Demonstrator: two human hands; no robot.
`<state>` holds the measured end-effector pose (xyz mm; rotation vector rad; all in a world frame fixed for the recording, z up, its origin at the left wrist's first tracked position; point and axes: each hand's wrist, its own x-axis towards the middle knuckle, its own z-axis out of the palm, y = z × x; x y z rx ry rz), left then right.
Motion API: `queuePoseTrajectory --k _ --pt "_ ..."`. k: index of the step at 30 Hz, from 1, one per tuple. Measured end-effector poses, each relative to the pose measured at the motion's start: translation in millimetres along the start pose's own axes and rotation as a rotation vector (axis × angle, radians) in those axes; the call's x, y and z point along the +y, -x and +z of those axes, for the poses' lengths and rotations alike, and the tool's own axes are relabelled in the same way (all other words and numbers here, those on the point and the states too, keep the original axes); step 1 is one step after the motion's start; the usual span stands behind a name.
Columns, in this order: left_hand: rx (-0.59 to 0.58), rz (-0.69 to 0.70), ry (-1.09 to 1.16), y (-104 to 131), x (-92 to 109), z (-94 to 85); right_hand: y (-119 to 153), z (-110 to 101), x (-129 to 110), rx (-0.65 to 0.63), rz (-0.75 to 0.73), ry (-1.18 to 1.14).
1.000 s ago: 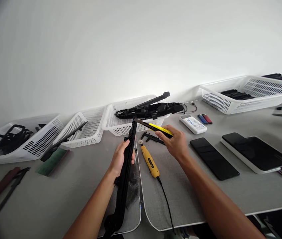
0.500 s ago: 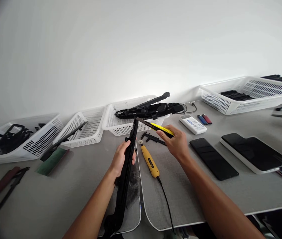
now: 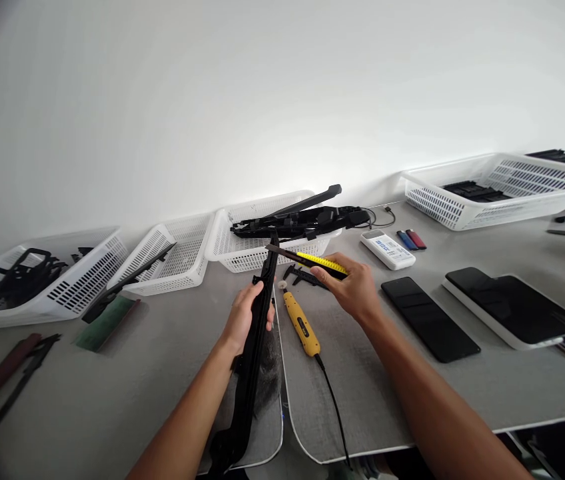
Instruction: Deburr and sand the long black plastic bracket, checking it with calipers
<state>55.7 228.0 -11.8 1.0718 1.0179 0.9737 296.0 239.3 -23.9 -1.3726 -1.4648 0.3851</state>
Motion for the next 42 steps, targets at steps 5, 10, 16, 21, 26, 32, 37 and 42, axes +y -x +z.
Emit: queuePoseTrajectory --k 5,10,16,21,26,32,37,42 --pt "-0.005 -0.005 -0.001 0.4 0.2 -0.2 -0.5 -1.5 -2.9 0.060 0.032 0.009" --pt "-0.007 0.002 0.046 0.7 -0.6 -2.6 1.2 -4.9 -8.4 -0.133 0.008 -0.080" --pt "0.019 -0.016 0.080 -1.0 -1.2 -3.7 1.5 -4.9 -6.8 -0.304 -0.037 -0.076" --pt "0.010 -0.030 0.076 -0.1 1.7 -2.3 0.5 -4.2 -6.1 -0.221 -0.032 -0.061" --pt "0.014 -0.043 0.106 -1.7 0.5 -3.0 0.4 -3.8 -7.0 -0.280 -0.043 -0.062" --pt "-0.012 -0.018 0.148 -3.0 0.6 -3.3 2.6 -4.5 -9.6 -0.124 0.011 -0.083" --pt "0.004 -0.060 0.141 -3.4 2.1 -1.7 8.1 1.6 -14.7 -0.244 -0.082 -0.111" --pt "-0.011 -0.058 0.154 -4.2 1.8 -2.0 9.7 5.4 -13.8 -0.201 -0.106 -0.087"
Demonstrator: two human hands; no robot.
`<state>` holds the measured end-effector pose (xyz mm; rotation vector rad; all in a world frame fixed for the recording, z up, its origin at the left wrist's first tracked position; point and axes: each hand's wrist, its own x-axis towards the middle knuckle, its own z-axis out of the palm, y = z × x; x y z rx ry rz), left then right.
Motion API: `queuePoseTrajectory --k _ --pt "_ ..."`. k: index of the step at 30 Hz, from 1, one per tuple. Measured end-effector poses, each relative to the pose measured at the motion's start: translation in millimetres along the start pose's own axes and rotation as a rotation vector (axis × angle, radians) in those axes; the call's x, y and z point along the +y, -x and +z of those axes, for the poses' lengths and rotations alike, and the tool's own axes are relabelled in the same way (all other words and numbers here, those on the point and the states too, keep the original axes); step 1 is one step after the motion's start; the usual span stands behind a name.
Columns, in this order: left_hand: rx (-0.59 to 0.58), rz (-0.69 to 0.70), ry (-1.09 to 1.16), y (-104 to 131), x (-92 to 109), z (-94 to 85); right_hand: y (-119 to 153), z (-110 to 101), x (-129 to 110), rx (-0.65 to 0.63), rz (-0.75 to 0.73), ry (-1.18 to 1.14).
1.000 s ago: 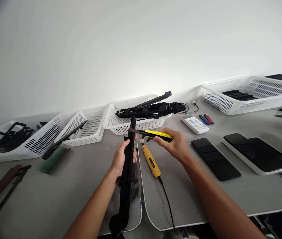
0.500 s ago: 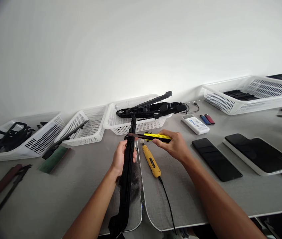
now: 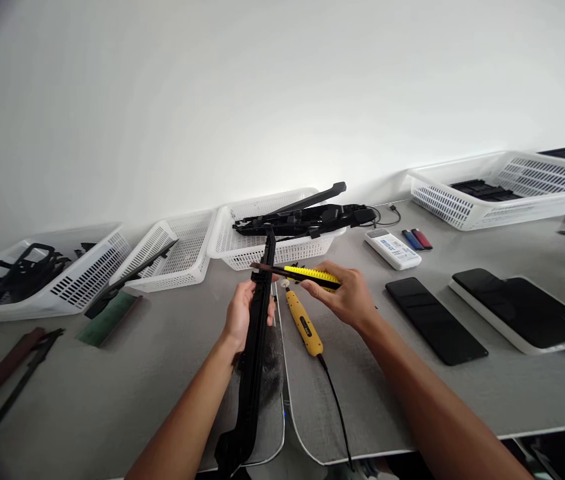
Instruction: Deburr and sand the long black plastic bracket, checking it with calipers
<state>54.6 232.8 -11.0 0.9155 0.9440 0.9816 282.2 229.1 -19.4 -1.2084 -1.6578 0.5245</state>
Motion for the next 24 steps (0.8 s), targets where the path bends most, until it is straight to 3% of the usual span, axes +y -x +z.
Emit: queuePoseTrajectory --k 4,9,14,19,24 --pt "0.022 0.005 0.003 -1.3 -1.4 -1.1 0.8 -0.8 -0.4 -0.060 -0.027 0.008" --pt "0.022 0.020 0.025 -3.4 -1.6 -4.3 0.7 -1.5 0.8 0.009 -0.016 0.036" --pt "0.039 0.028 0.016 -5.0 -3.2 -6.6 -0.6 -4.9 3.0 -0.022 -0.023 0.088" --pt "0.055 0.022 0.002 -3.8 -2.2 -4.7 -1.4 -4.2 4.0 0.072 0.007 0.113" --pt "0.021 0.006 0.005 -2.2 -0.5 -3.3 -2.8 -3.8 6.8 0.024 0.030 0.108"
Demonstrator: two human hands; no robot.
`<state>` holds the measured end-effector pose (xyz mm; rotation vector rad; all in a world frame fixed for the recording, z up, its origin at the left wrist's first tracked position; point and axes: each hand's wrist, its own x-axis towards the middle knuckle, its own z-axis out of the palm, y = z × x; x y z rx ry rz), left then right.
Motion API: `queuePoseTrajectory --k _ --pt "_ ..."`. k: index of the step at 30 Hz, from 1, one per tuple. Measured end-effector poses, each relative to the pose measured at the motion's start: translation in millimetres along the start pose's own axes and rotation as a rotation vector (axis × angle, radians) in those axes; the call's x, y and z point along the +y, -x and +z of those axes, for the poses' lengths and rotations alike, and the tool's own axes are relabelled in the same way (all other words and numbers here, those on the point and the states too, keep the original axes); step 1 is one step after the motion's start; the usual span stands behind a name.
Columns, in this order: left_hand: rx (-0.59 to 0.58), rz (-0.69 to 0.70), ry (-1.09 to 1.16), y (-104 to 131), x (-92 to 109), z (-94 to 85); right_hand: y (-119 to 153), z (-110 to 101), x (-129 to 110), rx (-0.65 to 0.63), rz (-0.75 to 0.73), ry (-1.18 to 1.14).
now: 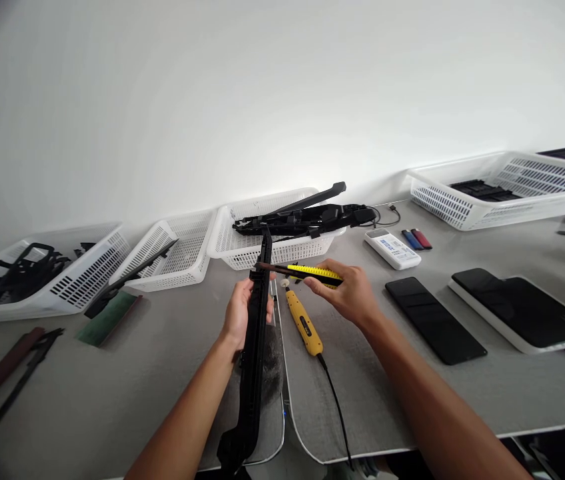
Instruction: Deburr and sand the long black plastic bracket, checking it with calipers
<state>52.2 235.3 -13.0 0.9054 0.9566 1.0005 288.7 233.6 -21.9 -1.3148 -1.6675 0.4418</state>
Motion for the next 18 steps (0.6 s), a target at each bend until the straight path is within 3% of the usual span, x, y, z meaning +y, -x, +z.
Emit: queuePoseTrajectory --k 4,9,14,18 --pt "-0.018 -0.013 0.006 0.1 0.4 -0.1 -1.5 -2.1 1.1 0.092 0.040 -0.002" --pt "-0.035 -0.050 0.025 -0.2 1.6 0.0 -3.2 -5.1 2.7 -0.011 0.031 -0.026" --pt "-0.135 -0.092 0.012 0.0 -0.9 0.9 -6.4 -4.2 14.1 0.209 0.150 0.068" --pt "-0.163 -0.086 -0.001 1.1 -4.0 2.9 -7.2 -6.3 16.5 0.255 0.171 0.066"
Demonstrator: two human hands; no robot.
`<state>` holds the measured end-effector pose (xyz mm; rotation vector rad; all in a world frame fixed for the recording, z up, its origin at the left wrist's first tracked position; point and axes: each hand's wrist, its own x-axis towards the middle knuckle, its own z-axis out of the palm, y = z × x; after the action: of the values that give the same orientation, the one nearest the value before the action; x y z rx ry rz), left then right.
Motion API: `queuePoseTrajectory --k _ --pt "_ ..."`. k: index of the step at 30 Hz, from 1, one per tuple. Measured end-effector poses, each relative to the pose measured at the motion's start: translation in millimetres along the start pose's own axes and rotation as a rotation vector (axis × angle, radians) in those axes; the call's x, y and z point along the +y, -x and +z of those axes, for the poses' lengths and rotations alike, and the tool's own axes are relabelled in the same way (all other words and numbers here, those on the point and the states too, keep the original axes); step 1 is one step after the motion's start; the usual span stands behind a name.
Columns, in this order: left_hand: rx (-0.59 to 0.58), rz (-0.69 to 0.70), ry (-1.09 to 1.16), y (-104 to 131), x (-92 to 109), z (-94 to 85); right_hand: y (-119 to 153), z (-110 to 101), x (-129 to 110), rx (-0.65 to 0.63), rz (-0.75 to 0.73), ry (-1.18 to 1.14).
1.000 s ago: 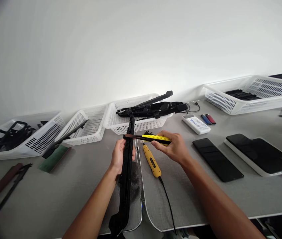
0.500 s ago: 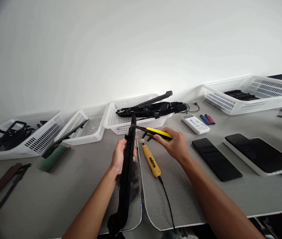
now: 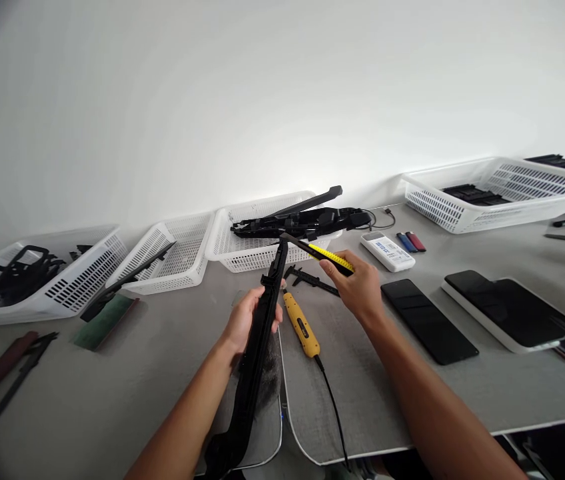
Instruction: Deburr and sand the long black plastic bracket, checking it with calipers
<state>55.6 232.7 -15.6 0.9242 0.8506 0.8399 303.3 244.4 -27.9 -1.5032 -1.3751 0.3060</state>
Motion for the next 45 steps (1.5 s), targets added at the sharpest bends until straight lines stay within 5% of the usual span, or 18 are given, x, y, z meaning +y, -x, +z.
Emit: queuePoseTrajectory --k 7,12,17,24,33,45 --pt "0.105 0.071 0.006 1.1 2.7 -0.8 1.6 -6.6 -9.5 -0.142 -0.113 -0.129" --pt "0.111 0.075 -0.002 -0.1 0.7 -2.5 3.8 -5.6 -12.1 -0.117 -0.134 -0.126" --pt "0.074 0.094 -0.013 0.3 0.1 -3.0 4.1 -0.7 -10.7 -0.145 -0.148 -0.098" --pt "-0.129 0.074 -0.058 3.5 2.2 3.0 0.7 0.2 -0.8 0.041 -0.102 -0.011" --pt "-0.051 0.158 -0.053 1.8 3.9 0.4 8.2 -0.5 -17.7 -0.137 -0.173 -0.095" --pt "-0.231 0.065 -0.013 3.9 0.3 2.3 6.6 1.3 -13.6 0.042 -0.242 0.079"
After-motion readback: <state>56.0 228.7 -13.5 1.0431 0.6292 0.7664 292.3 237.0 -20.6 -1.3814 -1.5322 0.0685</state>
